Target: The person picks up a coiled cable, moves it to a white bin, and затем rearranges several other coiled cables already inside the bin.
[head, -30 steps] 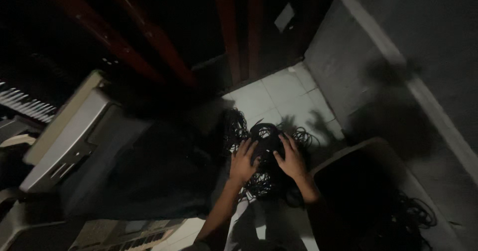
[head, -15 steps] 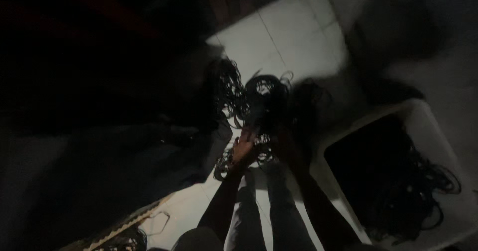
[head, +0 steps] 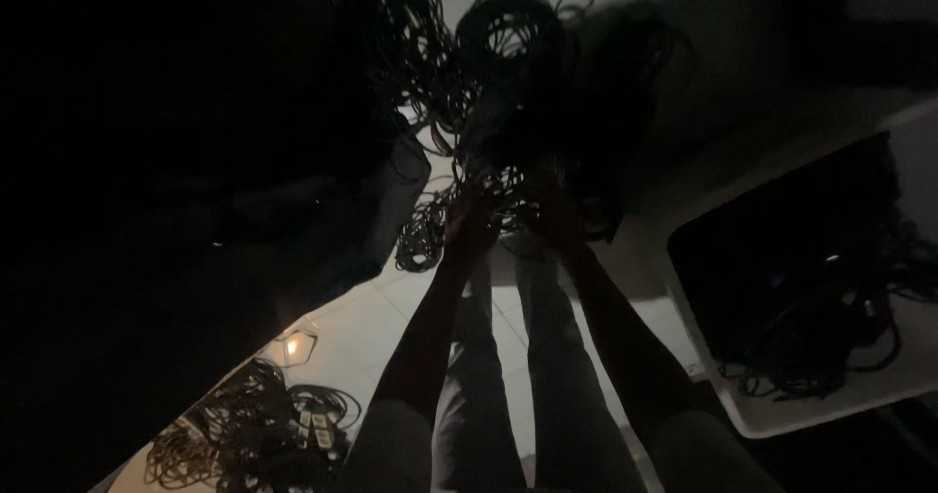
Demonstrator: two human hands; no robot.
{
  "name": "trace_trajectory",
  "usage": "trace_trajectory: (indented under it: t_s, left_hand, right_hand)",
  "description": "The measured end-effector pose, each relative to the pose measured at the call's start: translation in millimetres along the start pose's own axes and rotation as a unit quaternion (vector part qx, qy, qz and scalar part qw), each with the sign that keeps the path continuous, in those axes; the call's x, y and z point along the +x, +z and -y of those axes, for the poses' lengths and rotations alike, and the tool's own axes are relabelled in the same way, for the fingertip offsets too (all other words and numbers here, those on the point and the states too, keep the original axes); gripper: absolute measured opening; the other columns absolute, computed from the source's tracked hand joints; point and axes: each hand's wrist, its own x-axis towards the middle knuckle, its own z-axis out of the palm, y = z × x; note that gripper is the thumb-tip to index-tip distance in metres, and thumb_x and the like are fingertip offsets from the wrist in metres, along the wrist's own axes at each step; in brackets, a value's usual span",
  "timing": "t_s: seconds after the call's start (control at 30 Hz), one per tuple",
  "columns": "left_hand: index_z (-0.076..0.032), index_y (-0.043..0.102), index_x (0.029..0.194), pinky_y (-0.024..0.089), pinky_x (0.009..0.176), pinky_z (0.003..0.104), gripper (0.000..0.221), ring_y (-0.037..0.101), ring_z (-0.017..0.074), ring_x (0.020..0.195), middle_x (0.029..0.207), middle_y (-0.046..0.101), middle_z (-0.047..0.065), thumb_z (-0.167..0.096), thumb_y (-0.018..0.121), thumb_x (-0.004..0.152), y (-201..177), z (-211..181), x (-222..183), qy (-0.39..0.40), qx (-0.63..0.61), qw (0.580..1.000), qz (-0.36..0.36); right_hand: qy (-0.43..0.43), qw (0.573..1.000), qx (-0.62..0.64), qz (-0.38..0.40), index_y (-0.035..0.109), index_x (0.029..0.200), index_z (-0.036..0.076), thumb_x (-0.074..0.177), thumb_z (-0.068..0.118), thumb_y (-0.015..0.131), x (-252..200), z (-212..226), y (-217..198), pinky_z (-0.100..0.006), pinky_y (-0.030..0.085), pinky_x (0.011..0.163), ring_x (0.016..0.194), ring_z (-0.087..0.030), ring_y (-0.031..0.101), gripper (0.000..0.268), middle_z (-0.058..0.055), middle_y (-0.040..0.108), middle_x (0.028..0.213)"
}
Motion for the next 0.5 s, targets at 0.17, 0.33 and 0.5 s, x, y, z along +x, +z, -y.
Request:
trace_trajectory:
  t_s: [0.17, 0.33, 0.5]
  left_hand:
    - [-0.012, 0.057, 0.145, 0.044, 0.115, 0.049, 0.054, 0.051, 0.0345, 0.14, 0.147, 0.058, 0.014, -0.023, 0.063, 0.092, 34.2, 21.6, 2.3, 0.002, -0.117, 0.993, 0.023]
    - [-0.009, 0.057, 0.144, 0.042, 0.111, 0.052, 0.055, 0.053, 0.0377, 0.134, 0.146, 0.057, 0.018, -0.016, 0.067, 0.09, 56.3, 26.8, 8.8, 0.009, -0.083, 0.996, -0.017]
    - [-0.015, 0.058, 0.144, 0.041, 0.12, 0.05, 0.05, 0.051, 0.0328, 0.143, 0.148, 0.058, 0.011, -0.021, 0.068, 0.095, 75.0, 39.8, 12.3, 0.006, -0.128, 0.992, 0.02]
  right_hand:
    - [0.039, 0.993, -0.105, 0.028, 0.062, 0.142, 0.012, 0.103, 0.038, 0.063, 12.4, -19.0, 30.3, -0.052, 0.047, 0.107, 0.121, -0.034, 0.06, 0.047, -0.014, 0.067, 0.131]
    - [0.179, 0.975, 0.001, 0.135, 0.06, 0.149, 0.014, 0.112, 0.041, 0.054, 20.4, -58.7, 69.3, -0.046, 0.055, 0.092, 0.105, -0.033, 0.066, 0.046, -0.016, 0.072, 0.123]
    - [0.05, 0.96, -0.226, 0.158, 0.06, 0.14, 0.01, 0.101, 0.038, 0.064, 19.0, -102.0, 104.2, -0.048, 0.052, 0.097, 0.118, -0.033, 0.061, 0.048, -0.015, 0.064, 0.134]
